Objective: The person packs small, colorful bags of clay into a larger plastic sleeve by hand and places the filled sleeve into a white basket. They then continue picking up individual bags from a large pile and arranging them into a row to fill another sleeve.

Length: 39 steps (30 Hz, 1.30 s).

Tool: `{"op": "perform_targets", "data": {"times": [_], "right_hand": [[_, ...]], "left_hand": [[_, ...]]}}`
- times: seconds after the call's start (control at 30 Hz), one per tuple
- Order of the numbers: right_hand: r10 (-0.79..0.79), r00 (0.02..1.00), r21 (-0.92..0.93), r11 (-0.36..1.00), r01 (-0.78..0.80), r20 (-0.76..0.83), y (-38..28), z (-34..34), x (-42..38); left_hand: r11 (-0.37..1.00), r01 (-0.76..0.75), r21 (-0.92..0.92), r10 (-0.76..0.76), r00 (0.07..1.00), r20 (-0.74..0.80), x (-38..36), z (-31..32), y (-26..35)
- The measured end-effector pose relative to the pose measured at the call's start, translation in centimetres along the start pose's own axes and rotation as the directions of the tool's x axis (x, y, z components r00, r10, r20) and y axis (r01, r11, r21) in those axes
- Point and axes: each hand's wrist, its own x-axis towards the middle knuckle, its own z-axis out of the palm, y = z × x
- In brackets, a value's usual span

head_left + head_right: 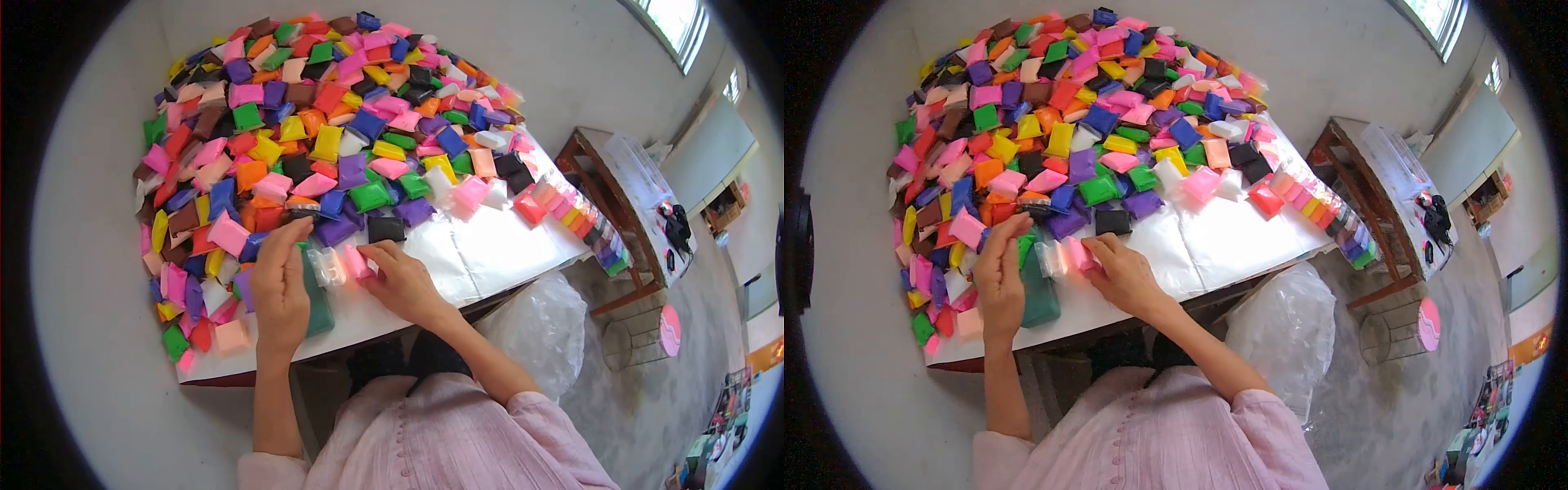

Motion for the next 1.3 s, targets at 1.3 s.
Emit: {"op": "perform_targets", "data": {"times": [1.3], "right_hand": [[-0.057,0.956,-0.610,0.780,-0.137,-0.288,12.0,-9.6,3.9]], "left_hand": [[0.899,-0.390,0.197,0.303,0.882,0.362,0.3,3.0,-2.0]]}}
